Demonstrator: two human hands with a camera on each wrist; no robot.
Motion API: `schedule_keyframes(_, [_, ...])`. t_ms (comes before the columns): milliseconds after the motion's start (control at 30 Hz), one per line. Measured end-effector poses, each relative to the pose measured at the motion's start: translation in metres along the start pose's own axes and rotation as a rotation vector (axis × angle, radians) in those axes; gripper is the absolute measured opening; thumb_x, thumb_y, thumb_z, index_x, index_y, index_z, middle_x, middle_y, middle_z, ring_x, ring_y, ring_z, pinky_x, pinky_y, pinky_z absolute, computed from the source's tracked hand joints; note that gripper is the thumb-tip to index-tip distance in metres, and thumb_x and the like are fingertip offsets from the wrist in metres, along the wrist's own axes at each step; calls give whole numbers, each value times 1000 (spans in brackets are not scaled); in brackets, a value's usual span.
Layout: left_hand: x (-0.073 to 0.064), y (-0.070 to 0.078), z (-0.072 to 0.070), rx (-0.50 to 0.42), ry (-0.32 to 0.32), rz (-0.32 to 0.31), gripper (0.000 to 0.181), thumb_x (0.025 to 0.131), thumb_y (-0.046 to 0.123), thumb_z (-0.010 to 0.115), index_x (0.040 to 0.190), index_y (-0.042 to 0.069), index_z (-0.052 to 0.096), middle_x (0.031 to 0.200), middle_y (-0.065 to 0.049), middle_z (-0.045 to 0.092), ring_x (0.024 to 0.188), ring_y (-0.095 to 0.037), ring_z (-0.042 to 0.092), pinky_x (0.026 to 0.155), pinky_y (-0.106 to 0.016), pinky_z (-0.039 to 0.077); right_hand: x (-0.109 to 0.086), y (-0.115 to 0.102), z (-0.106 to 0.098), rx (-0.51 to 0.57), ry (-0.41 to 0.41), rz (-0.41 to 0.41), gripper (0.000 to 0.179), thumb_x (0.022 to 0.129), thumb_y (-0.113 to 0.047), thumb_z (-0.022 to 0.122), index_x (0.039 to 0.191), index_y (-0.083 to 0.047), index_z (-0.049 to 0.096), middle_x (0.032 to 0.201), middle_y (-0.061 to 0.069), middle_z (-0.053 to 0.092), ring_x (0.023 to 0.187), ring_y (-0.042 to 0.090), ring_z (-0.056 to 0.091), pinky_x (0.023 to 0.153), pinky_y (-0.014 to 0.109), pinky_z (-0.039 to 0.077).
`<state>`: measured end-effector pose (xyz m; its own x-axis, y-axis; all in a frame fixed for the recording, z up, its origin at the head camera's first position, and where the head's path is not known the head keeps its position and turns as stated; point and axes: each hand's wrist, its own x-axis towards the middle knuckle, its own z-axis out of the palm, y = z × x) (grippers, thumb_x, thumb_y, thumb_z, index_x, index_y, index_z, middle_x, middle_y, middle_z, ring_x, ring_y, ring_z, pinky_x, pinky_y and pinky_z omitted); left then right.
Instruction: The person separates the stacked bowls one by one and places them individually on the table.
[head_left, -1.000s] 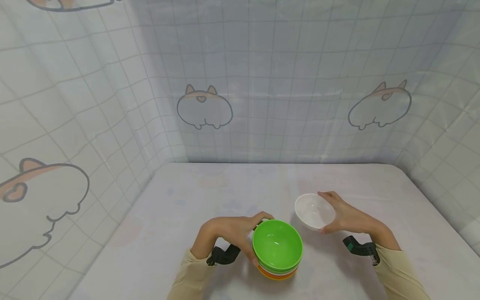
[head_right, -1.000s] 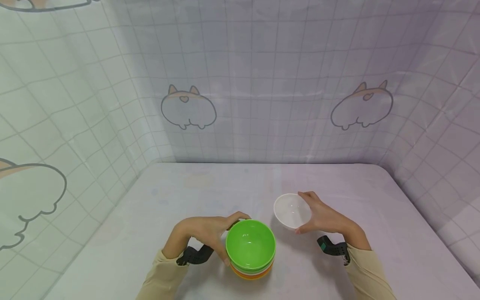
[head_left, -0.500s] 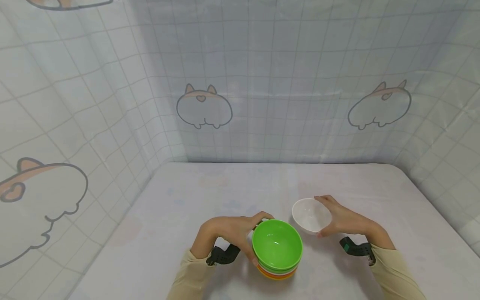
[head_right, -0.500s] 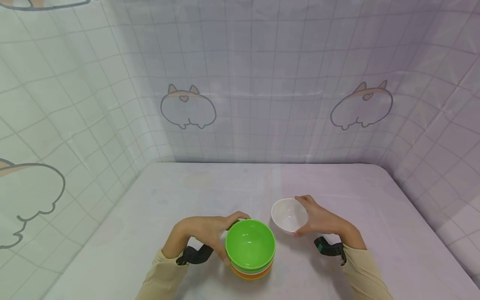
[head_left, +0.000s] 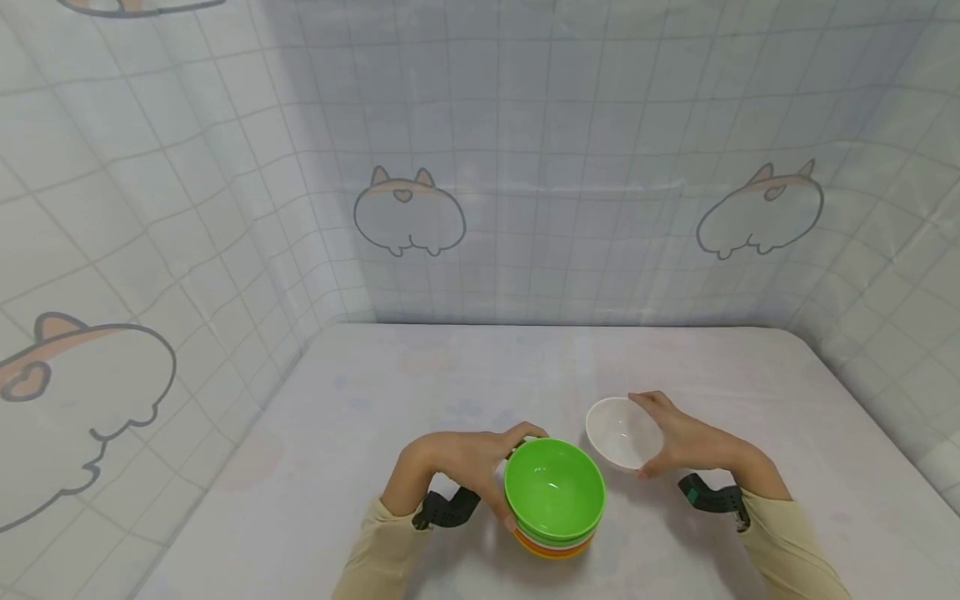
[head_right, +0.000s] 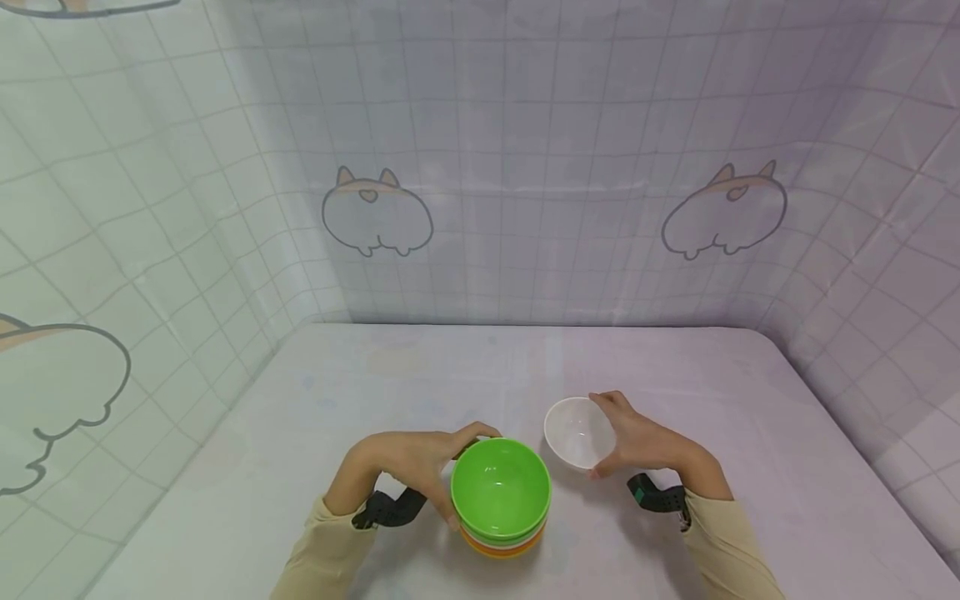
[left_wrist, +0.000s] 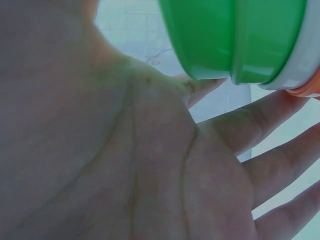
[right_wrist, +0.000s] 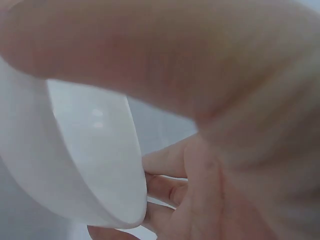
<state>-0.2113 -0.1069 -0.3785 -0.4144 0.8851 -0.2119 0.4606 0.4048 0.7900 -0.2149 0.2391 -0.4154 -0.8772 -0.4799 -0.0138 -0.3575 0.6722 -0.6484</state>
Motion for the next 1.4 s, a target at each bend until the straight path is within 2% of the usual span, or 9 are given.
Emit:
schedule_keyframes(233, [0,0,0,-4,1,-13,96,69,20,89,142,26,27,131,11,48,122,-8,43,100,-28,38,0,-3,0,-10,-13,3,115,58,-30,91,143,13,26,135,26,31,112,39,45,86,50,47])
schedule_keyframes(467, [1,-1,0,8,3,0,96,69,20,89,142,24,27,133,10,46,123,-7,42,102,-28,37,0,-4,0,1,-20,20,116,58,-31,91,144,12,25,134,27,30,112,40,45,85,52,48])
schedule_keyframes(700, [1,-2,0,-20,-10,10,97,70,19,89,143,24,26,132,12,47,125,-7,41,103,-29,36,1,-4,3,-25,-5,39,118,56,-33,91,143,13,26,133,27,33,114,41,43,86,56,48])
schedule_keyframes(867, [1,-2,0,-14,-6,9,97,69,20,89,143,25,26,132,12,47,124,-7,41,102,-29,36,-2,-9,-2,-40,-3,40,116,64,-38,88,145,13,22,143,30,24,124,46,36,94,61,40])
schedule_keyframes(967, [0,-2,0,-15,-4,6,97,69,20,89,143,25,26,132,12,48,124,-7,41,102,-29,36,-4,-15,-7,-46,34,37,113,72,-43,84,147,10,20,148,30,19,131,48,28,100,65,32])
schedule_keyframes(1167, [-1,1,0,-21,-4,-3,96,70,19,89,143,25,27,132,12,47,124,-7,41,102,-29,36,-6,-26,-13,18,134,-6,100,80,-37,79,150,3,20,151,28,21,128,54,33,97,65,36])
schedule_keyframes(1400, [-2,4,-1,-29,-10,-4,96,70,19,88,143,24,27,132,11,47,124,-8,41,102,-29,37,-10,-45,-16,57,158,-80,95,84,-39,76,152,-4,21,152,20,26,131,48,35,101,61,35])
